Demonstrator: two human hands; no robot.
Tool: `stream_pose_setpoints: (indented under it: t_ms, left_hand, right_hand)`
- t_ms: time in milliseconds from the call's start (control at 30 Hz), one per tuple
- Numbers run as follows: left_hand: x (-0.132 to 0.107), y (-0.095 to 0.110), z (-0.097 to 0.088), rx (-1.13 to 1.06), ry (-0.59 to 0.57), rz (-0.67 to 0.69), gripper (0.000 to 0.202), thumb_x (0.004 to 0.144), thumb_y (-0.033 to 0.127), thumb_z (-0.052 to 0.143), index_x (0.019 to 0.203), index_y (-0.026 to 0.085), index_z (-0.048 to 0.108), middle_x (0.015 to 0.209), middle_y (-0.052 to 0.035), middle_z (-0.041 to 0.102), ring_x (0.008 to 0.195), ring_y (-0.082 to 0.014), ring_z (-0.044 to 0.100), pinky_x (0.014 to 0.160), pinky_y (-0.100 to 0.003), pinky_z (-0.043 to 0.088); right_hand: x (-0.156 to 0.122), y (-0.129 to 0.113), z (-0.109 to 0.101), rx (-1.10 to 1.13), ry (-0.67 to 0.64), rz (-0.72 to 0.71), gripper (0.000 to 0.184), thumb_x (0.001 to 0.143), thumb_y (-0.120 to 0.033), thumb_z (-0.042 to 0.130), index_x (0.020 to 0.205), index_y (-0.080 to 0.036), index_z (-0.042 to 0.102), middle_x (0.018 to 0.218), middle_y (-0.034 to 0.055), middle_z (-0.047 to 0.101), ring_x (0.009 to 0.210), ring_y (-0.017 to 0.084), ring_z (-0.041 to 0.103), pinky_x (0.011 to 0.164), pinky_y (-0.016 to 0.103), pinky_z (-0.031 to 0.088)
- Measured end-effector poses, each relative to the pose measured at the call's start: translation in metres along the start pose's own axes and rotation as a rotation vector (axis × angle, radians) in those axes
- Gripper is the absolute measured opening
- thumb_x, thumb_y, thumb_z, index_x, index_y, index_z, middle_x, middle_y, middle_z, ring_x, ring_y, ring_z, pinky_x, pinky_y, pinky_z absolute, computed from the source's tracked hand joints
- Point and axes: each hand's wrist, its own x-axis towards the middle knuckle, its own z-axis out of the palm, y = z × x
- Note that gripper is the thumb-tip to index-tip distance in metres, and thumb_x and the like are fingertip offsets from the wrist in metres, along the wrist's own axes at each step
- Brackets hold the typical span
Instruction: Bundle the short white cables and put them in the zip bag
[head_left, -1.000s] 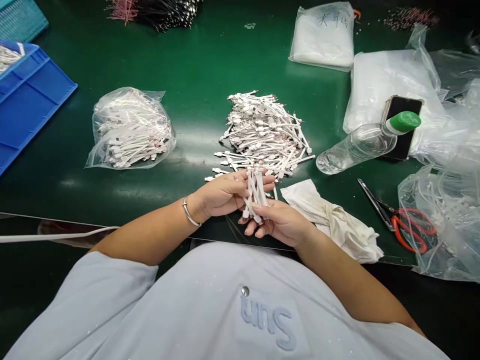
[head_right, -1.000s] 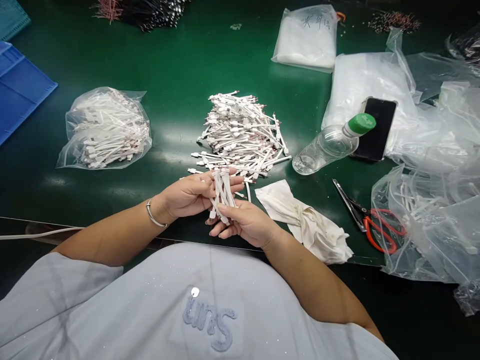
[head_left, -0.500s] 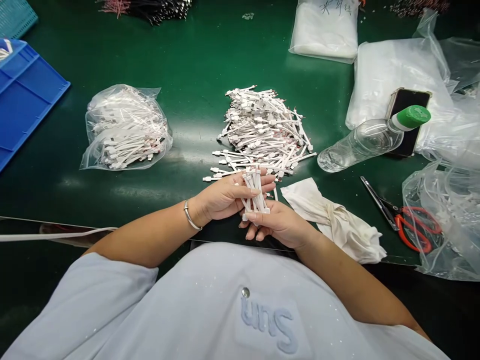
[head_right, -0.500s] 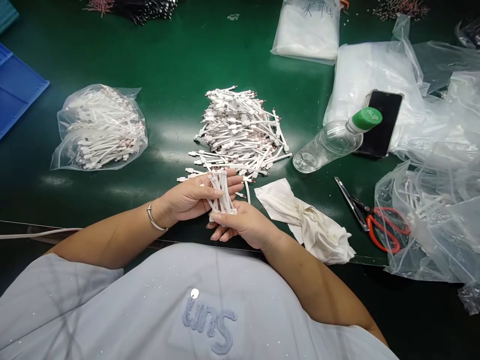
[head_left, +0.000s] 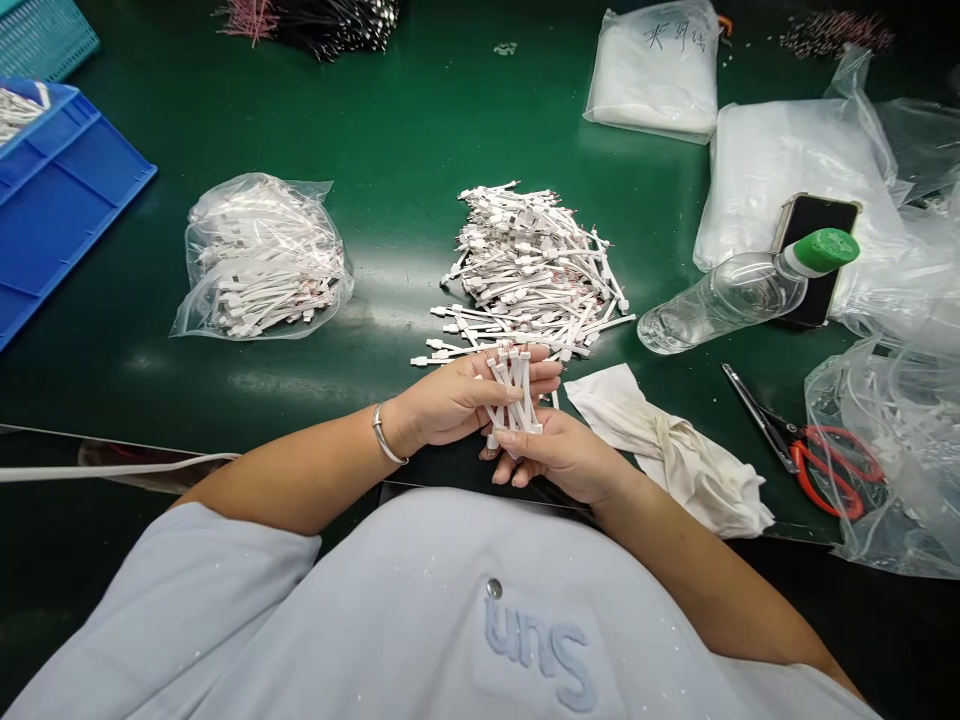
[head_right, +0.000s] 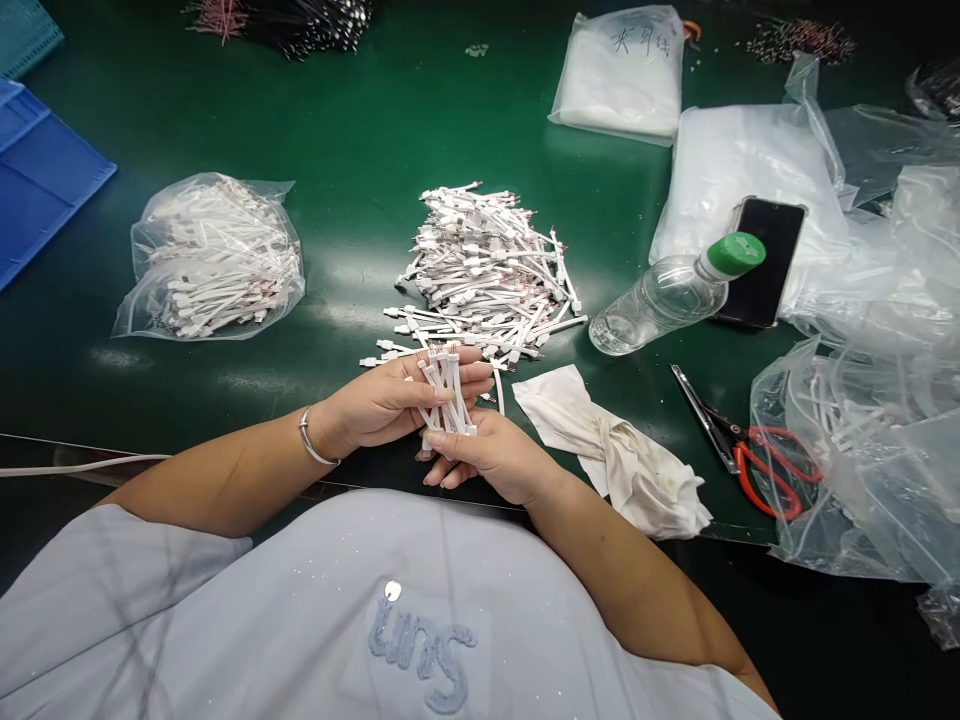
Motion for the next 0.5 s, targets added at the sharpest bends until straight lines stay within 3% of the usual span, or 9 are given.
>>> stream_pose_setpoints:
  t_ms: [100, 267, 500]
  left_hand:
    - [0.001, -0.001, 0.002, -0.006, 0.017, -0.002, 0.039, 0.073, 0.003, 0.069, 0.109, 0.017, 0.067, 0.112, -0.0092, 0.071, 0.115, -0.0238, 0.061, 0.108, -0.045, 0.039]
    - [0.003, 0.000, 0.001, -0.029, 0.113, -0.009, 0.020, 0.079, 0.007, 0.065, 0.097, 0.013, 0.066, 0.096, -0.0081, 0.074, 0.093, -0.0195, 0.069, 0.105, -0.045, 0.041]
    - [0.002, 0.009, 0.002, -0.030, 0.237, 0.037, 0.017, 0.085, 0.004, 0.053, 0.095, 0.013, 0.063, 0.093, -0.0056, 0.072, 0.092, -0.0171, 0.069, 0.105, -0.043, 0.043]
  right_hand:
    - [0.000, 0.000, 0.000, -0.024, 0.002, -0.002, 0.030, 0.070, -0.037, 0.079, 0.083, -0.012, 0.068, 0.079, 0.0050, 0.070, 0.059, 0.010, 0.068, 0.048, 0.015, 0.053]
    - [-0.006, -0.004, -0.003, -0.101, -0.022, 0.005, 0.037, 0.068, -0.040, 0.080, 0.091, -0.014, 0.066, 0.088, 0.0061, 0.071, 0.068, 0.013, 0.071, 0.054, 0.018, 0.055]
    - [-0.015, -0.005, -0.015, -0.149, 0.163, -0.127, 0.029, 0.077, -0.043, 0.073, 0.087, -0.017, 0.066, 0.083, 0.0036, 0.072, 0.070, 0.012, 0.070, 0.053, 0.015, 0.053]
